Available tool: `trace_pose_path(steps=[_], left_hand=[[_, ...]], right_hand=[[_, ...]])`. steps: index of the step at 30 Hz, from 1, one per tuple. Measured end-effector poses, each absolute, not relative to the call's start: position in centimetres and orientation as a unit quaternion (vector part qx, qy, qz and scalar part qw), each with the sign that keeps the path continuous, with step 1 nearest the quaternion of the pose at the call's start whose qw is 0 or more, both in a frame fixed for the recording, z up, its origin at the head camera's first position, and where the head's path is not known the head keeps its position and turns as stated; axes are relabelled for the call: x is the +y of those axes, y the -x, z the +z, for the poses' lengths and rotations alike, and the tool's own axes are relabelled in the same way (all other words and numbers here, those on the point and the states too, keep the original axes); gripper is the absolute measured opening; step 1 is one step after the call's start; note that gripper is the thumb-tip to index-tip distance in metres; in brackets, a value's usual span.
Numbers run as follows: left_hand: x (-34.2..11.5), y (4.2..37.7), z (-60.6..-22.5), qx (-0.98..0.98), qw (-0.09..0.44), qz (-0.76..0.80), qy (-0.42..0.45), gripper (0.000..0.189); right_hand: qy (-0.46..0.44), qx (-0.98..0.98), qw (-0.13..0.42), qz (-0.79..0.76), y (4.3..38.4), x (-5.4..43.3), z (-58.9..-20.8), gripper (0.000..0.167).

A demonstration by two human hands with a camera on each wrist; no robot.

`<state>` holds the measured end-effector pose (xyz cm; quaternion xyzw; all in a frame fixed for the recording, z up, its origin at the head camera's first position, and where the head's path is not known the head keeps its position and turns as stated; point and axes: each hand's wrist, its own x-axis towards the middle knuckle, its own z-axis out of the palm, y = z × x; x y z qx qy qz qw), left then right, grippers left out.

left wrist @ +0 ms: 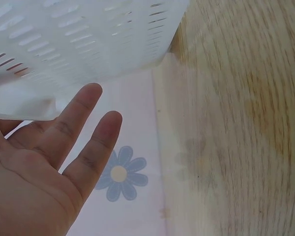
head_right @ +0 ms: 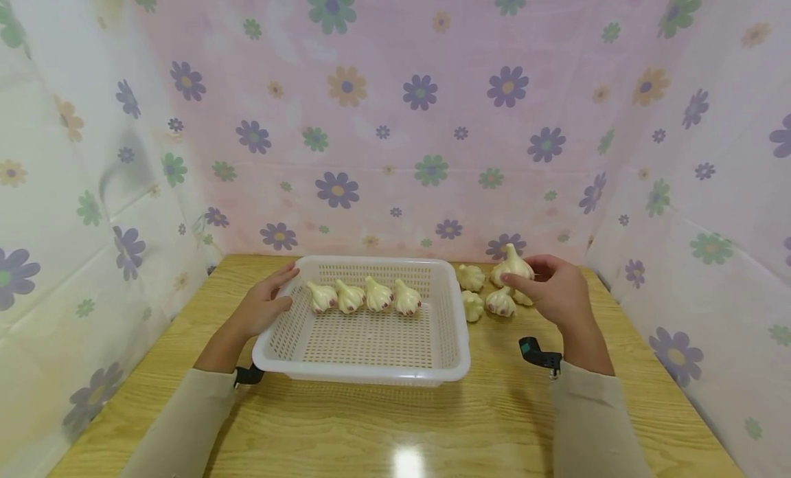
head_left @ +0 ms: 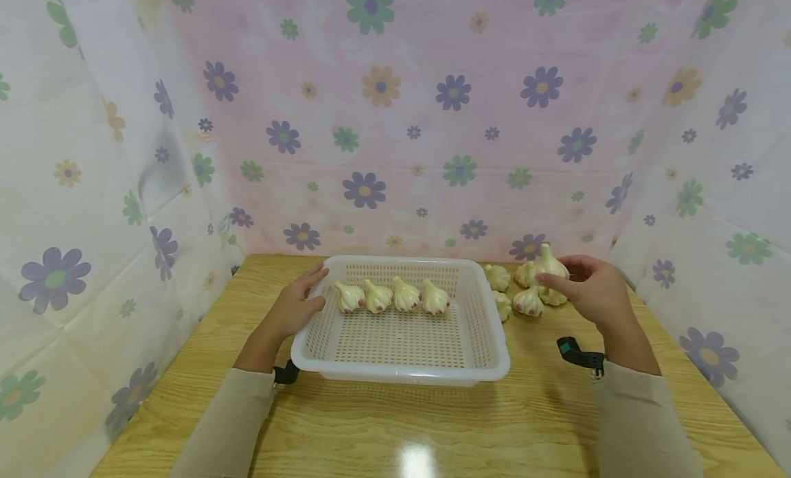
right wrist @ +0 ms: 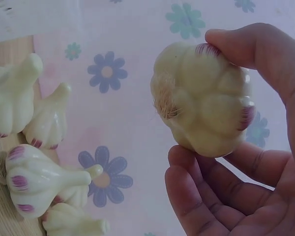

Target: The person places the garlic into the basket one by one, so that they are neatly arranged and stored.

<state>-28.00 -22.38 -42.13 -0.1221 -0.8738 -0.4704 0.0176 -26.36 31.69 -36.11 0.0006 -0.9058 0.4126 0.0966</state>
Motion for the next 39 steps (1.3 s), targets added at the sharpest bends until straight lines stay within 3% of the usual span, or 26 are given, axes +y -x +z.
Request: trace_pose_path(steps=[15,32,39], left_hand=[[-22.5,28.1,-42.2,-0.875,0.022,-0.467,0.129,0.07],[-22.4,28.3,-42.3,-0.875,0.032,-0.465,0.132,0.071],[-22.4,28.2,-42.2,-0.874,0.028,-0.468,0.132,0.072]], right_hand=[[-0.044,-0.89,0.135,0.433,25.7,29.2,-34.6,0.066],[-0.135,-0.888,0.116,0.424,27.6,23.0,-32.4,0.06],[-0.16,-0.883,0.078,0.435,28.2,21.3,-33.0,0.057]])
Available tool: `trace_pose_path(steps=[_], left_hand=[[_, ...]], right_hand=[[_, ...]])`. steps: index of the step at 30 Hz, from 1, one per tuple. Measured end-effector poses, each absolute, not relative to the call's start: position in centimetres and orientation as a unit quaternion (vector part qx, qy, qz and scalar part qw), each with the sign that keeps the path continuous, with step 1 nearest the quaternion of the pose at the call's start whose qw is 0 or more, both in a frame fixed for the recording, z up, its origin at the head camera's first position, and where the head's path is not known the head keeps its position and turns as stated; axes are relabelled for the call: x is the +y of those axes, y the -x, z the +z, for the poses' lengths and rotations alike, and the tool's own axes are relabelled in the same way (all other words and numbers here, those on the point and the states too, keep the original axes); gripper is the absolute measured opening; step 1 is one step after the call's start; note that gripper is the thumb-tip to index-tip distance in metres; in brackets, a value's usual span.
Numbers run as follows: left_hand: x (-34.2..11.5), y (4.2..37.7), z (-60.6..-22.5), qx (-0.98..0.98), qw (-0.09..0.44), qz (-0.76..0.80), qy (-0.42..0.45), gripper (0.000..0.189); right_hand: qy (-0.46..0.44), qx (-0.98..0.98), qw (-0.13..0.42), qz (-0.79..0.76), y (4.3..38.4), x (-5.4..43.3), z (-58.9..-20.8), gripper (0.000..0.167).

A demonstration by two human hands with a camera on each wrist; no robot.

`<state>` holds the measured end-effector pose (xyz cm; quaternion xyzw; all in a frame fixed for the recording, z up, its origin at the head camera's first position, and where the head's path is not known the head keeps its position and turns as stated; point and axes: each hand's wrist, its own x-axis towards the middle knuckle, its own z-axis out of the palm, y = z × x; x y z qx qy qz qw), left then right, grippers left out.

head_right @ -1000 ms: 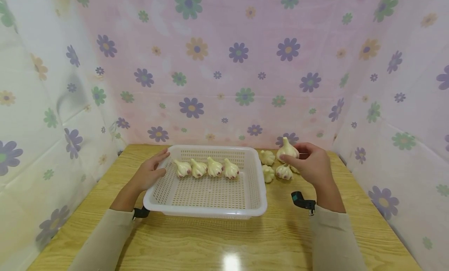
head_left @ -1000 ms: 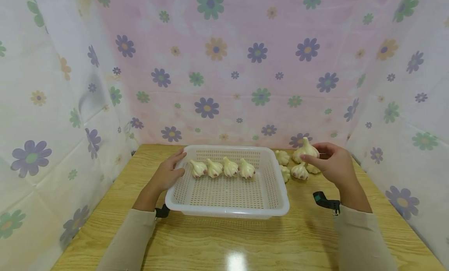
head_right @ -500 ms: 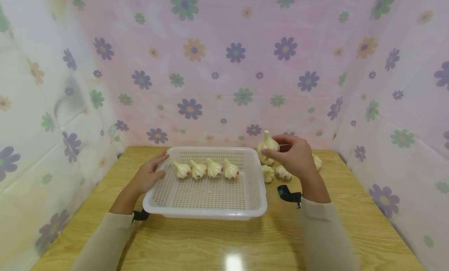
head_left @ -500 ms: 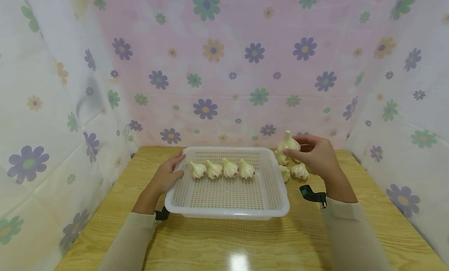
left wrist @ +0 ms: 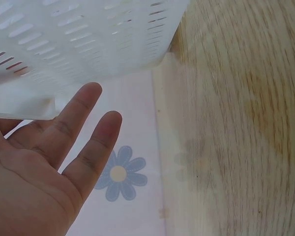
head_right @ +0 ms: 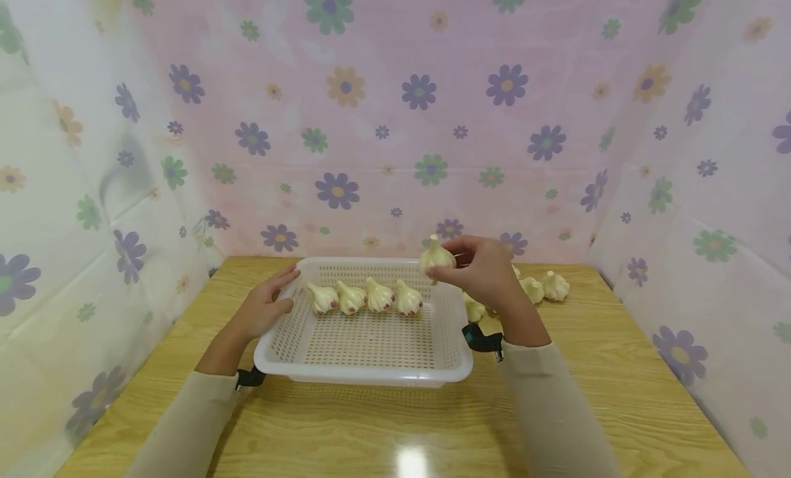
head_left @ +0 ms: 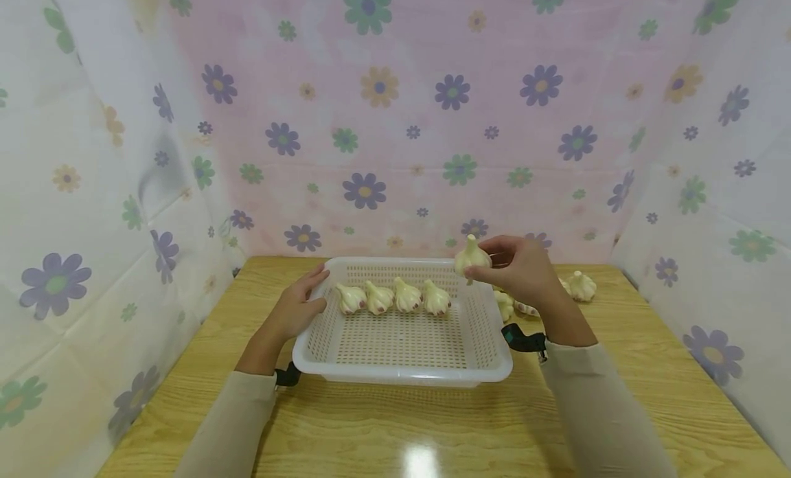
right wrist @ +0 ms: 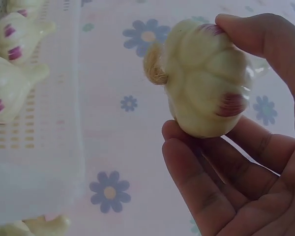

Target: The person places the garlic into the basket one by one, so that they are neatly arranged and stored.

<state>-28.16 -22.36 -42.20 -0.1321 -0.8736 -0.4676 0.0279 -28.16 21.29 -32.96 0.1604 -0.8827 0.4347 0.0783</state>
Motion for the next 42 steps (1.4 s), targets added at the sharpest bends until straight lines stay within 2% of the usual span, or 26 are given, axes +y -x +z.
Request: trace_pose_path(steps=[12,24,31,42], left_hand=[[-22.4,28.1,-42.3,-0.875,0.03,-0.466,0.131,0.071],[-22.6,28.3,-42.4,-0.874,0.033,-0.467,0.133,0.071],[-22.5,28.2,-42.4,-0.873,0.032,-0.469,0.131,0.071],[-22.6,28.3,-42.6,-0.877,0.039,-0.46,0.133,0.07]], right_hand=[[-0.19,-0.899,0.017,0.394,28.9,18.5,-33.4,0.054],[-0.227,-0.919,0.008,0.322,29.9,14.7,-34.4,0.058],[-0.231,-0.912,-0.021,0.337,30.3,12.4,-34.9,0.059],[-0.239,-0.908,-0.046,0.341,31.1,9.2,-36.0,0.053]])
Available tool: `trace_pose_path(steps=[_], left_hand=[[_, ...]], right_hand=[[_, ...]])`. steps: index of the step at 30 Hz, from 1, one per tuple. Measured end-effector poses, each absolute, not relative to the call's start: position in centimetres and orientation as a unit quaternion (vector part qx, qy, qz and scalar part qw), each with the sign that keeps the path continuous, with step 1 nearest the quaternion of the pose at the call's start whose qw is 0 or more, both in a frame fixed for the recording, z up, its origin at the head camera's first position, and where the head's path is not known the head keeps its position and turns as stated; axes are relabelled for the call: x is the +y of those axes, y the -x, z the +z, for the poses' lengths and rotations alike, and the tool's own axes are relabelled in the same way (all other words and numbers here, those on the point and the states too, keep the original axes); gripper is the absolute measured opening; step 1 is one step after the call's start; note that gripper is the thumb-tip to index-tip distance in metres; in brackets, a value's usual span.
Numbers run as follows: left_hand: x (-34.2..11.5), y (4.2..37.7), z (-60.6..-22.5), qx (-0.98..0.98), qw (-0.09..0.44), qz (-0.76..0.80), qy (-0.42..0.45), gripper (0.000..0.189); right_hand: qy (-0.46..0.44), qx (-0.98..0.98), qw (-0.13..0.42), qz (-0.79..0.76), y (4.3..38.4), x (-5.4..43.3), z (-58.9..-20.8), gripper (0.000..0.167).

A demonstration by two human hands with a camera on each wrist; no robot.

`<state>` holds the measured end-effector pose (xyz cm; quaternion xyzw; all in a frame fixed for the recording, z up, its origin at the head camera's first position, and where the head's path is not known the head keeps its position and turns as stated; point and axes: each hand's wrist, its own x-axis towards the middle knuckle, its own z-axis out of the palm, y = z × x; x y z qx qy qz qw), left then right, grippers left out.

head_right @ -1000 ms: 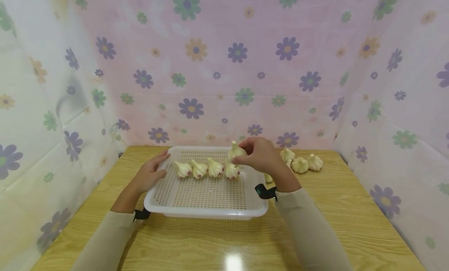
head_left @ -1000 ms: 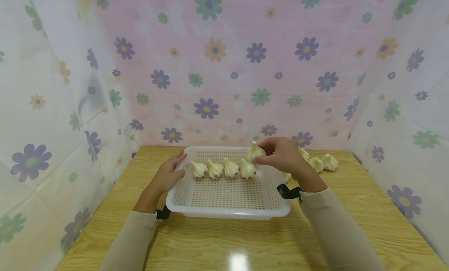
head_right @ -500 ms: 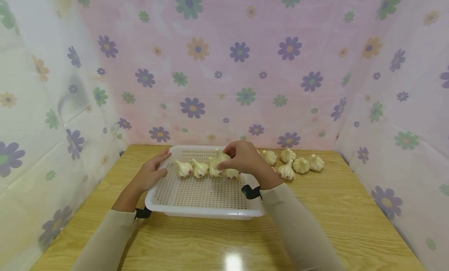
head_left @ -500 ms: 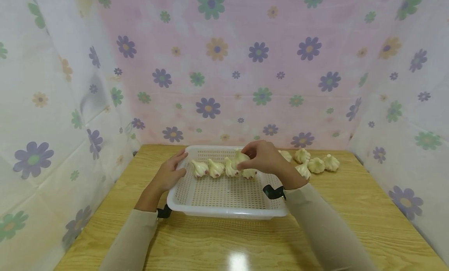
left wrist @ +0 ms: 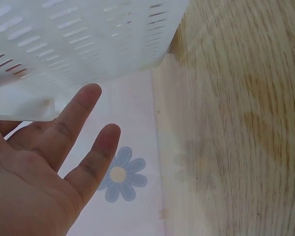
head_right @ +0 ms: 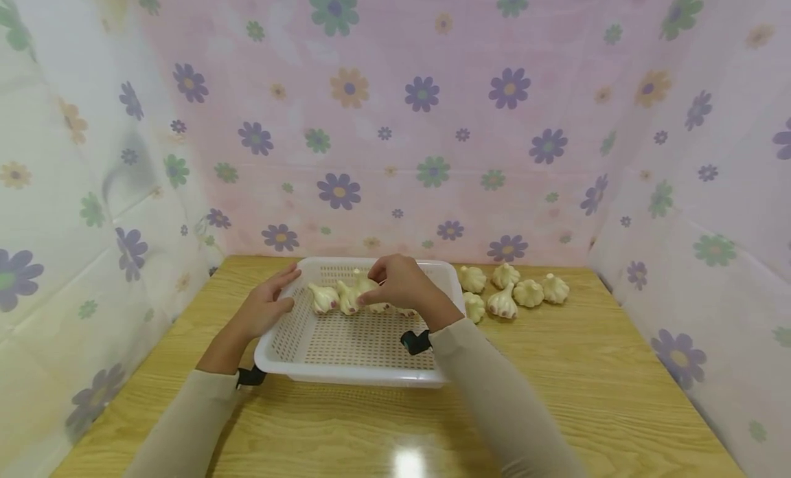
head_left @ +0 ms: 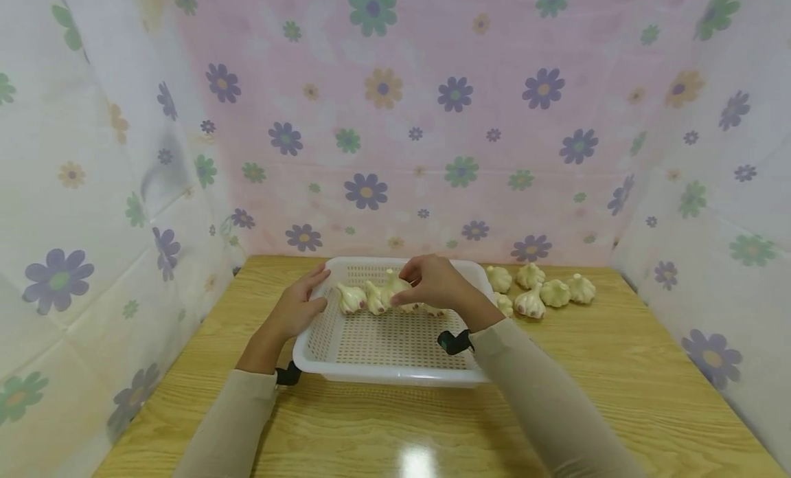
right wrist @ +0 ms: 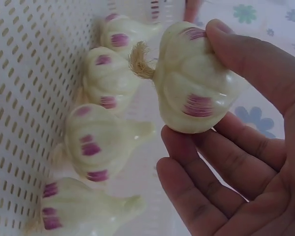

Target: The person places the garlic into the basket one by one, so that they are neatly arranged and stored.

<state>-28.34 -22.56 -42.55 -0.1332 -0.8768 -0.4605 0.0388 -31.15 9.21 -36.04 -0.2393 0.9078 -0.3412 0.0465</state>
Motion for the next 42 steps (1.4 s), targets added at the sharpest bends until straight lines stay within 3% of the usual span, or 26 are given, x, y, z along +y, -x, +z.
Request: trace_pose_path(steps=[14,42], left_hand=[[-22.6,28.0,-42.2,-0.878,0.042,-0.458,0.135,0.069],[-22.9,28.3,-42.4,-0.874,0.03,-0.459,0.153,0.07]], right_hand=[[0.269,0.866,0.132,-0.4,31.2,5.7,-37.1,0.034],[0.248,0.912,0.119,-0.305,32.3,0.6,-38.8,0.029]])
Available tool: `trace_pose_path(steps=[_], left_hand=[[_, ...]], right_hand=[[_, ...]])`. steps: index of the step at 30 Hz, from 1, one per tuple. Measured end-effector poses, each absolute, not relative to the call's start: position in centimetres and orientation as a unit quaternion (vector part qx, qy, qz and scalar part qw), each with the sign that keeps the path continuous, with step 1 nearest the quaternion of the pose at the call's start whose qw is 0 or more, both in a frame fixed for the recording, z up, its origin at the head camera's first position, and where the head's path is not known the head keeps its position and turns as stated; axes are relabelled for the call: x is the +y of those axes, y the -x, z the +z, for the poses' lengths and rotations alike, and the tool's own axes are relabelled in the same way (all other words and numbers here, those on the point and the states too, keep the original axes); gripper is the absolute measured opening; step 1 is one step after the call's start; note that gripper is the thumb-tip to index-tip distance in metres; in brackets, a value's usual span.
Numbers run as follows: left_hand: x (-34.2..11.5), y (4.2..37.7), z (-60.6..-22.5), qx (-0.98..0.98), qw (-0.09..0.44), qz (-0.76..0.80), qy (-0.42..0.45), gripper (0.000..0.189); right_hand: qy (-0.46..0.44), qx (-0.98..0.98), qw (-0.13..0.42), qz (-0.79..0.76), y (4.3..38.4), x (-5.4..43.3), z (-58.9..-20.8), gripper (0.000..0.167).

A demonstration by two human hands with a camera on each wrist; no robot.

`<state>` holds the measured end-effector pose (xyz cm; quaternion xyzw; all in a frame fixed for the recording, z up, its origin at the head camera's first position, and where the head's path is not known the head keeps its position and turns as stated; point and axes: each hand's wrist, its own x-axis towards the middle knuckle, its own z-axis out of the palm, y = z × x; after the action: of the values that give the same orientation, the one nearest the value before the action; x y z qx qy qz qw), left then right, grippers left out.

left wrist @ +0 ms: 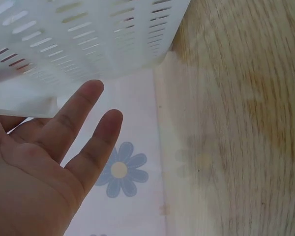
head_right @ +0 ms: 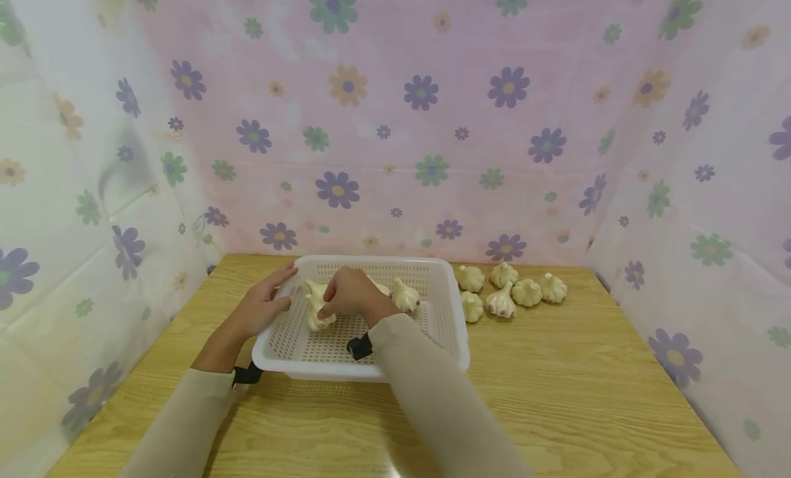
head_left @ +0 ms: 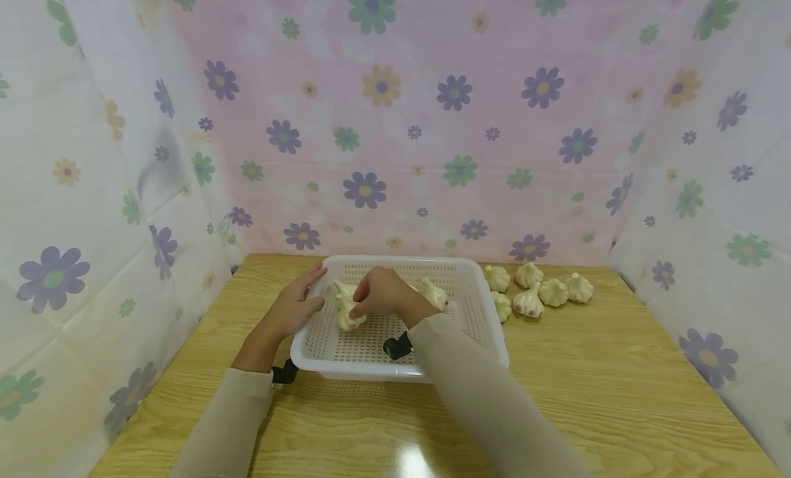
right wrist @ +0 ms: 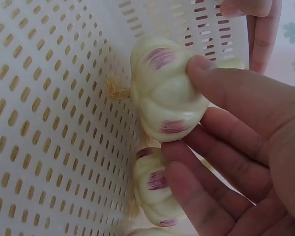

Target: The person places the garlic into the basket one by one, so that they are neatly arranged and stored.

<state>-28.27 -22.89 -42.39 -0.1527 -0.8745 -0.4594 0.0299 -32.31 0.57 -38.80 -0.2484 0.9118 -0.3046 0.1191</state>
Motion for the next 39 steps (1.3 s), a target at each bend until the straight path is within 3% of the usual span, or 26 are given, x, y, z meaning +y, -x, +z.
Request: trace_pose_path(steps=[9,19,24,31,39], left_hand=[[-23.09,28.23,-42.5,-0.855,-0.006,-0.497,0.149,0.074],[-23.01,28.32,-42.57,-0.854,-0.005,-0.496,0.154,0.073],[-23.01,28.37,-42.63,-0.855,-0.002,-0.495,0.153,0.072],[-23.01,28.51,-42.77,-0.856,-0.002,-0.494,0.152,0.072],[-23.08,28.49,-42.83,-0.86,-0.002,-0.489,0.144,0.073]], right_hand=[[0.255,0.915,0.126,-0.285,31.9,0.52,-38.84,0.019],[0.242,0.905,0.177,-0.301,31.7,0.75,-39.08,0.024],[0.271,0.906,0.156,-0.285,31.72,0.75,-38.95,0.021],[0.258,0.897,0.18,-0.312,31.55,0.76,-39.02,0.013],[0.253,0.9,0.17,-0.312,31.39,0.64,-38.98,0.008]])
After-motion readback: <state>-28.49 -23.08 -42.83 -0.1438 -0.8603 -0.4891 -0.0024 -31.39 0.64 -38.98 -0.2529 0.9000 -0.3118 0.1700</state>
